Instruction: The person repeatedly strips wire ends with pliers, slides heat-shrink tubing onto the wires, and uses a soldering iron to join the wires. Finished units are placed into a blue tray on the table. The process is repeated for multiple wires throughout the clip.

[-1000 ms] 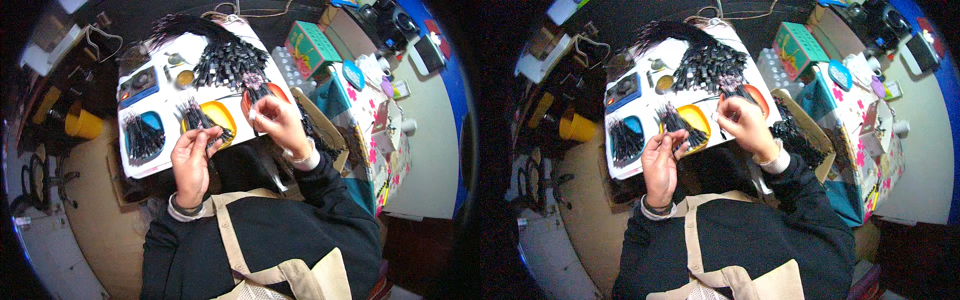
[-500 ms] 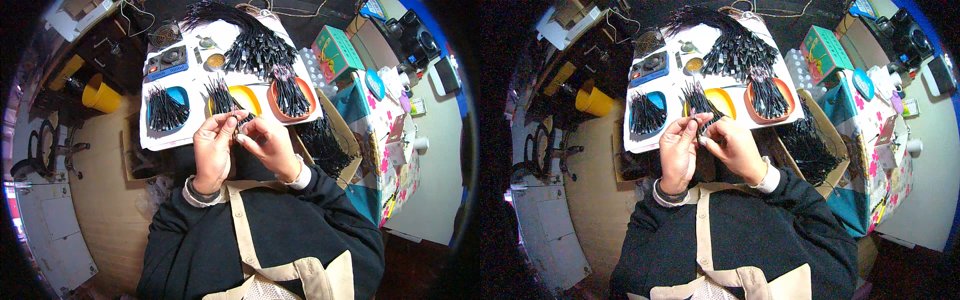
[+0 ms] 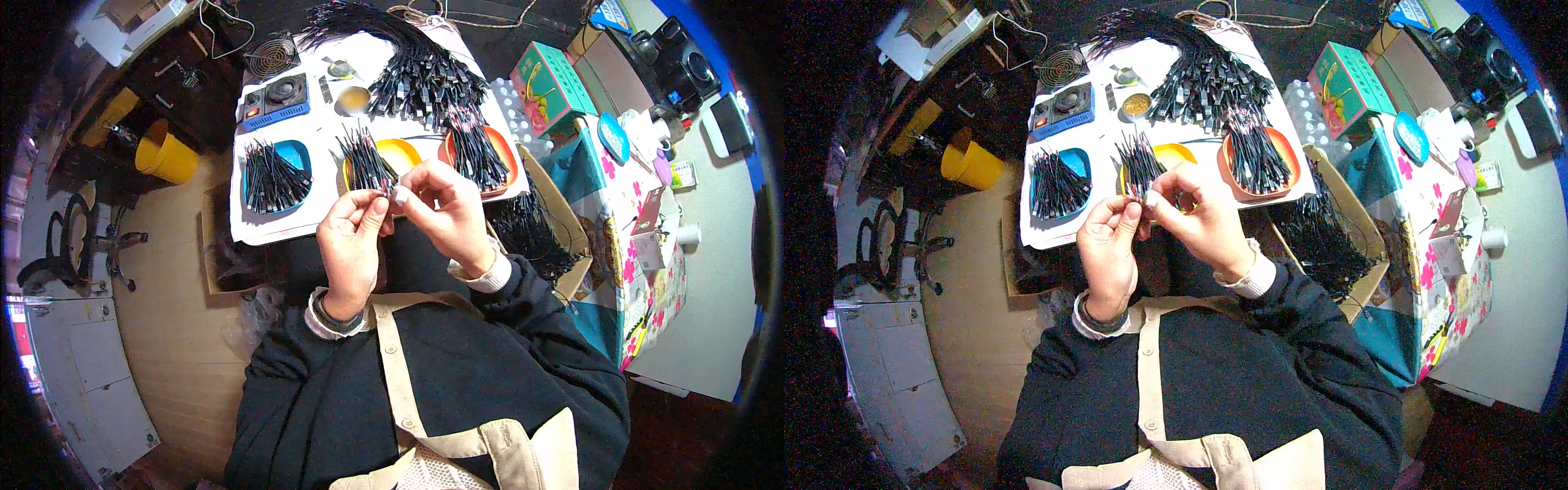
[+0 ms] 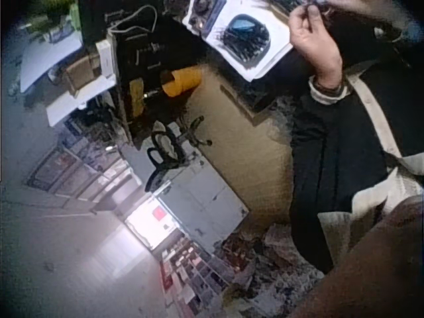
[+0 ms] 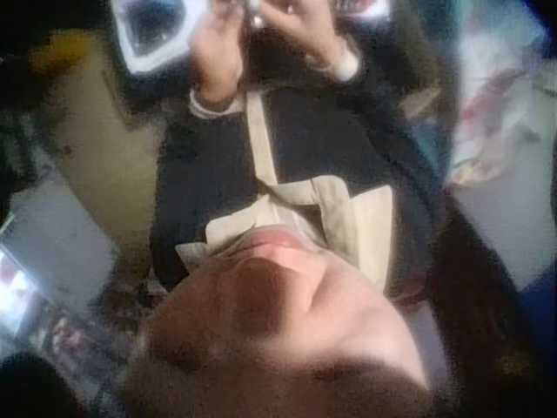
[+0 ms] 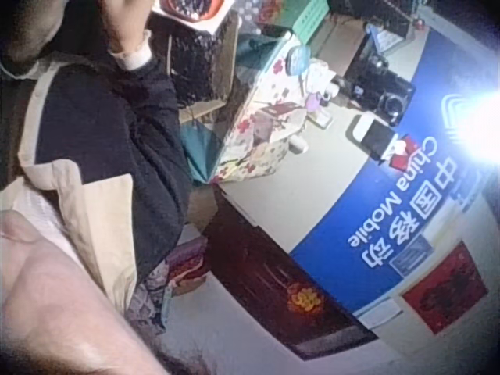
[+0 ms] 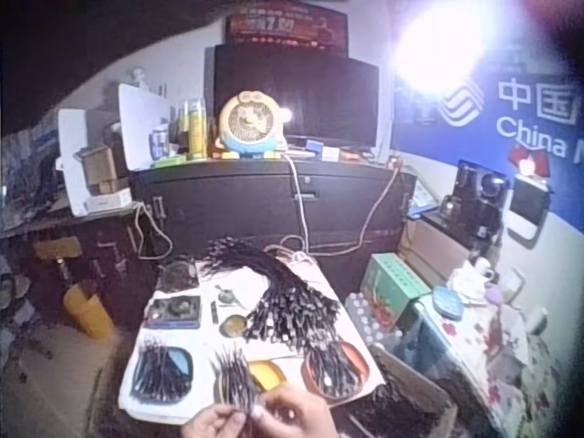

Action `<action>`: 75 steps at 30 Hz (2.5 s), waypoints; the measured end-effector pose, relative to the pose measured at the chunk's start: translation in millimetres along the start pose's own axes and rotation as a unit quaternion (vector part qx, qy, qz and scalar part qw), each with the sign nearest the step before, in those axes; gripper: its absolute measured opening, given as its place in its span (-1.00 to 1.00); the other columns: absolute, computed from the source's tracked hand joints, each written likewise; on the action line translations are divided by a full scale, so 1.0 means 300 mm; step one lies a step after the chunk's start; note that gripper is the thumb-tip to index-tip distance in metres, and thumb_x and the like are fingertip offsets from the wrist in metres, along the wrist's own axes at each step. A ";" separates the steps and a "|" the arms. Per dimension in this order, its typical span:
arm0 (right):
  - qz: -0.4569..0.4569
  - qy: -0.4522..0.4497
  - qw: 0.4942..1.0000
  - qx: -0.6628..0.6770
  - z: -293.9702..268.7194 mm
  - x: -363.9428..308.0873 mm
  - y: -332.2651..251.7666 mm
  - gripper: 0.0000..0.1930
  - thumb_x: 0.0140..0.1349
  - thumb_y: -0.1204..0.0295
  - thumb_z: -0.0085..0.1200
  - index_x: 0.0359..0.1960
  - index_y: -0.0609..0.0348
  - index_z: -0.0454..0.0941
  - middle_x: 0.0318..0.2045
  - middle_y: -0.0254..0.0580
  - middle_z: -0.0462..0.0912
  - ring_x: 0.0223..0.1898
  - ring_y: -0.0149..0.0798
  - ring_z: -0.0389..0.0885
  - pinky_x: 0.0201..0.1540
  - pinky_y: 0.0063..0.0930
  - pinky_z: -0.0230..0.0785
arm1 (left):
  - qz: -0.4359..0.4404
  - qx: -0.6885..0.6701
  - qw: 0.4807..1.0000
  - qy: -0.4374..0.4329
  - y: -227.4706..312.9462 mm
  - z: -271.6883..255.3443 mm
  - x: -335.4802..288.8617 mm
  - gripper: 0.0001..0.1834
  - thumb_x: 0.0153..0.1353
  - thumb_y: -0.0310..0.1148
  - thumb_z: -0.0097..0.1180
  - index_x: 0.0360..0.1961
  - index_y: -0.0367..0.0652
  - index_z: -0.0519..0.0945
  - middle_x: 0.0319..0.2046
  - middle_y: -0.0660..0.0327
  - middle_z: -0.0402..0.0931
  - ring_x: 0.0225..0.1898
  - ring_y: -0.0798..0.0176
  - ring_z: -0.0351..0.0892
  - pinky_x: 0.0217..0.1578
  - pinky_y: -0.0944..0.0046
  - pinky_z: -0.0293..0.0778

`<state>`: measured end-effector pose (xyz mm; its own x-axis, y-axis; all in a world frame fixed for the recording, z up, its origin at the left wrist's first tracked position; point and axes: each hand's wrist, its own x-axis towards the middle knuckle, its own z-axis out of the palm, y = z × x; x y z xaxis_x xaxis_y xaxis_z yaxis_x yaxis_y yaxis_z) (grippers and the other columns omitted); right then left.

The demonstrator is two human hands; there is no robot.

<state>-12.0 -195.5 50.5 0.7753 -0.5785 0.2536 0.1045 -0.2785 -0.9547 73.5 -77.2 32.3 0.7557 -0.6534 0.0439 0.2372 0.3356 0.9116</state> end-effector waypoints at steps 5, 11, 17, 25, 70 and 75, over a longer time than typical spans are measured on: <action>0.052 -0.021 0.970 0.235 0.018 -0.005 0.042 -0.94 0.28 0.58 0.09 -0.26 0.28 0.50 -0.31 -0.32 0.58 -0.27 -0.53 0.57 -0.22 -0.68 0.45 | 0.039 0.008 0.999 -0.007 0.005 0.004 -0.007 -0.87 0.32 -0.47 0.09 -0.21 -0.36 0.53 -0.40 0.19 0.63 -0.46 0.51 0.47 -0.41 0.52 0.41; -0.034 0.004 0.999 -0.003 0.011 -0.009 0.025 -0.86 0.22 0.51 0.17 -0.22 0.27 0.54 -0.43 -0.41 0.57 -0.44 -0.61 0.47 -0.43 -0.72 0.33 | 0.048 0.068 0.997 -0.003 -0.002 0.004 -0.013 -0.87 0.31 -0.48 0.10 -0.21 -0.37 0.54 -0.44 0.26 0.60 -0.47 0.51 0.48 -0.41 0.52 0.41; 0.086 -0.033 0.921 0.377 0.047 -0.025 0.037 -0.88 0.28 0.50 0.11 -0.21 0.28 0.53 -0.34 -0.29 0.60 -0.37 -0.45 0.58 -0.36 -0.54 0.47 | 0.028 -0.002 1.000 0.002 -0.011 0.007 -0.021 -0.86 0.30 -0.49 0.11 -0.19 -0.36 0.55 -0.43 0.23 0.61 -0.47 0.50 0.48 -0.41 0.53 0.41; 0.186 -0.155 0.848 0.473 -0.017 -0.006 0.044 -0.82 0.28 0.47 0.11 -0.11 0.22 0.50 -0.23 -0.29 0.55 -0.31 -0.47 0.51 -0.23 -0.58 0.44 | -0.134 -0.138 0.974 -0.116 0.021 -0.037 -0.010 -0.84 0.31 -0.44 0.09 -0.18 -0.32 0.58 -0.45 0.15 0.60 -0.56 0.46 0.45 -0.54 0.53 0.37; 0.036 -0.038 0.988 0.147 -0.197 0.481 0.044 -0.83 0.28 0.38 0.05 -0.44 0.16 0.43 -0.60 -0.48 0.42 -0.60 -0.57 0.37 -0.55 -0.69 0.20 | -0.107 -0.165 0.973 -0.119 0.052 -0.142 0.155 -0.78 0.41 -0.42 -0.10 -0.11 -0.36 0.52 0.00 -0.08 0.54 -0.04 0.12 0.62 -0.08 0.24 0.57; -0.130 -0.106 0.981 -0.098 0.098 -0.040 0.082 -0.86 0.25 0.46 0.04 -0.32 0.26 0.35 -0.55 -0.12 0.45 -0.51 -0.05 0.51 -0.44 -0.25 0.35 | -0.110 -0.185 0.965 -0.147 0.105 -0.092 0.297 -0.78 0.41 -0.42 -0.10 -0.14 -0.36 0.52 -0.04 0.01 0.55 -0.06 0.08 0.60 -0.10 0.20 0.61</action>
<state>-0.5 -172.8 19.3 0.8522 -0.3022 0.4271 0.2099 -0.5502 -0.8082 165.3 -106.2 53.6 0.4690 -0.8827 0.0290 0.6155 0.3503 0.7060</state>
